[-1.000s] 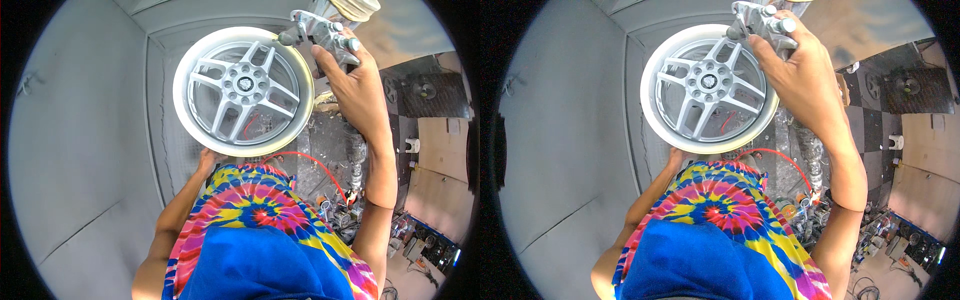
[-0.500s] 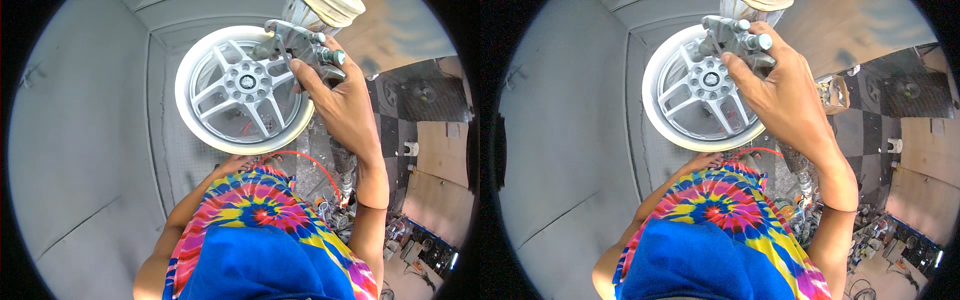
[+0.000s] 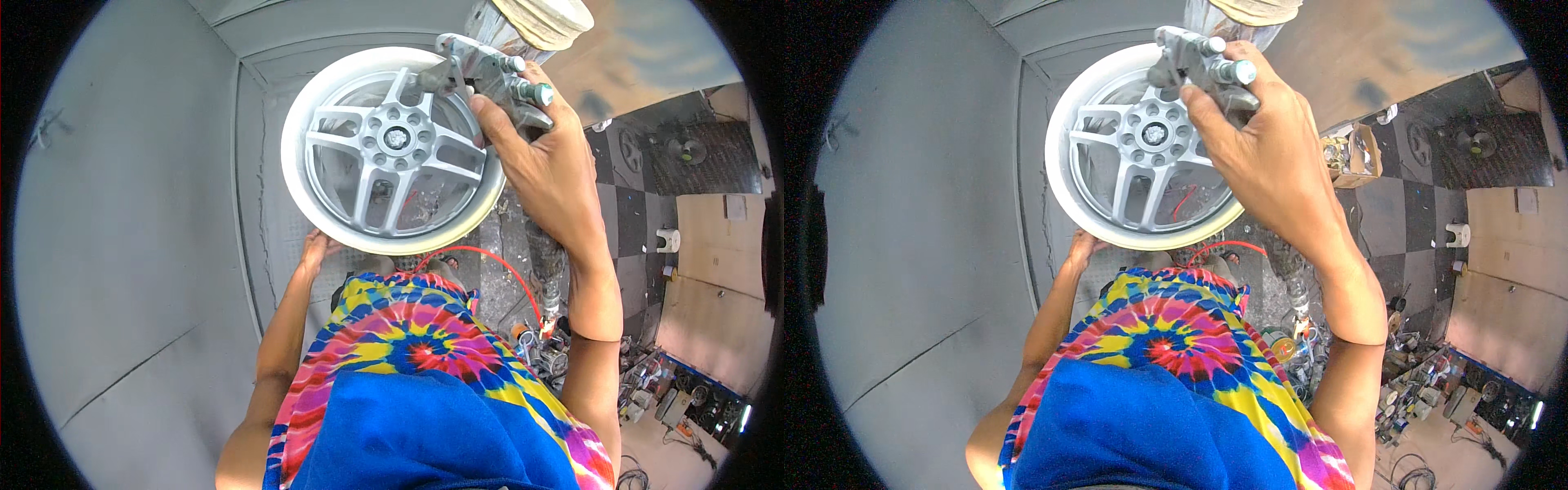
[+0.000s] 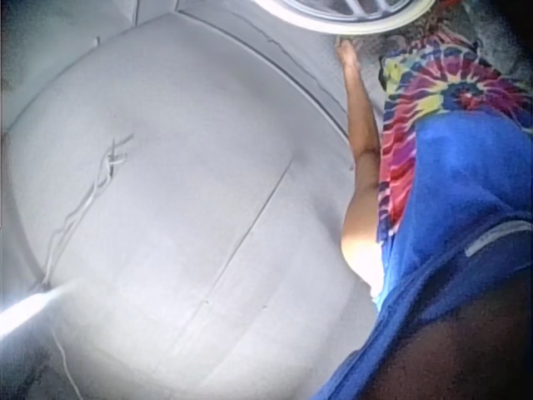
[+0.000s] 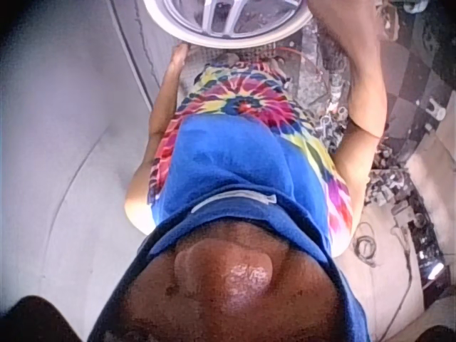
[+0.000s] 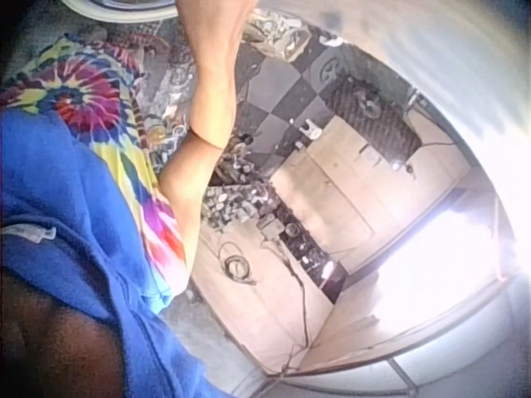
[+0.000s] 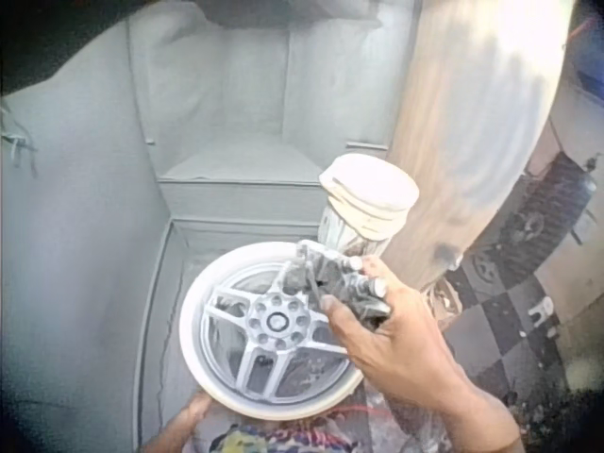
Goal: The recorder is spray painting a car wheel rim and then cleaning the spray gun equipment.
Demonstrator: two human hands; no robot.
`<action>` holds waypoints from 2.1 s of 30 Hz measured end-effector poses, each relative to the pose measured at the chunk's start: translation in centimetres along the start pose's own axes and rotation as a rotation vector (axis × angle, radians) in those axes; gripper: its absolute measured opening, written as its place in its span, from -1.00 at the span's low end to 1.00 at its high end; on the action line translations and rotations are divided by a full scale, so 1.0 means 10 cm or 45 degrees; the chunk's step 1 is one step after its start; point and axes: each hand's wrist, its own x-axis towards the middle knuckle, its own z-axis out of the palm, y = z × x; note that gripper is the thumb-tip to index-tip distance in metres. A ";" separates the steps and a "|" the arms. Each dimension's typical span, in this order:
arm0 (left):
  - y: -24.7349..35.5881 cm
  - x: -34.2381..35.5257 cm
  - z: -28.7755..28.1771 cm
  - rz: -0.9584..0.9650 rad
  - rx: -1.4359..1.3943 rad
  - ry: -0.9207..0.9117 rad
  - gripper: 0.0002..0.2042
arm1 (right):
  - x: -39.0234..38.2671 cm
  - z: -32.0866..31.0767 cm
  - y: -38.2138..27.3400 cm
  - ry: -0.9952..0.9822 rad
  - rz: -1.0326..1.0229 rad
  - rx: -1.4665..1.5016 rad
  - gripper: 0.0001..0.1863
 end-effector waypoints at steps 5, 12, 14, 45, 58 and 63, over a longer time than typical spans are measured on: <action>0.06 0.03 0.01 0.082 -0.076 0.067 -0.67 | -0.05 0.07 -0.13 -0.032 0.006 0.098 -0.62; -0.01 -0.02 0.09 0.099 -0.158 0.056 -0.58 | 0.09 0.00 0.02 0.044 -0.078 -0.058 -0.73; -0.02 -0.02 0.11 0.099 -0.217 0.052 -0.59 | 0.10 -0.06 0.05 0.066 -0.113 -0.087 -0.73; -0.14 0.20 0.29 0.147 -0.640 0.290 -0.57 | 0.10 -0.32 -0.01 -0.360 0.239 -0.368 -0.50; -0.04 0.20 1.29 0.079 -1.142 0.296 -0.59 | 0.12 0.28 -0.69 -0.685 0.192 0.140 -0.77; -0.09 0.23 1.46 0.007 -1.207 0.179 -0.52 | 0.05 0.31 -0.85 -0.531 0.196 0.298 -0.77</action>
